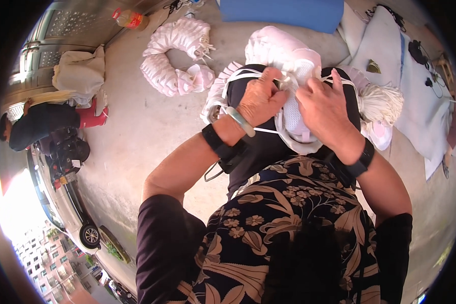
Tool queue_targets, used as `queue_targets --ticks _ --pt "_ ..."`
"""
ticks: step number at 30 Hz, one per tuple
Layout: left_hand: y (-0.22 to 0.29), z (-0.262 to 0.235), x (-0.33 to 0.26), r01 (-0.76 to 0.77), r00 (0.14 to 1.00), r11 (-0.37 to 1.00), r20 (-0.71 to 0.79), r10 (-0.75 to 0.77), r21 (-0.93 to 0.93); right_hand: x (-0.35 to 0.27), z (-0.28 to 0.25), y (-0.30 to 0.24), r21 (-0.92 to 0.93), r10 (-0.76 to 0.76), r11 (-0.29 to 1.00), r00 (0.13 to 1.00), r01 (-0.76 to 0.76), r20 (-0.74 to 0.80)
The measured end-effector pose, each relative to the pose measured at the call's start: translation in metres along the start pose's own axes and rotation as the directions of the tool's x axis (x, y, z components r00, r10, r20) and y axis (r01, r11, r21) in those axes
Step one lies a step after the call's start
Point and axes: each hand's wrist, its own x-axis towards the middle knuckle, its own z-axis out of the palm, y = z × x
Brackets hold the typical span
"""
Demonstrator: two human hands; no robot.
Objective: The recorder is lacing a white and pink shoe by threading white laces through the eyelets.
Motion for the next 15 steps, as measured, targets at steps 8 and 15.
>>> queue_targets --ticks 8,15 --pt "0.007 0.003 -0.01 -0.074 0.985 0.983 -0.142 0.099 0.17 -0.211 0.006 0.103 0.578 0.438 0.747 0.897 -0.329 -0.055" --pt "0.012 -0.006 -0.014 -0.017 0.991 0.982 -0.127 0.042 0.19 -0.304 0.012 0.143 0.275 0.569 0.74 0.789 -0.614 0.231"
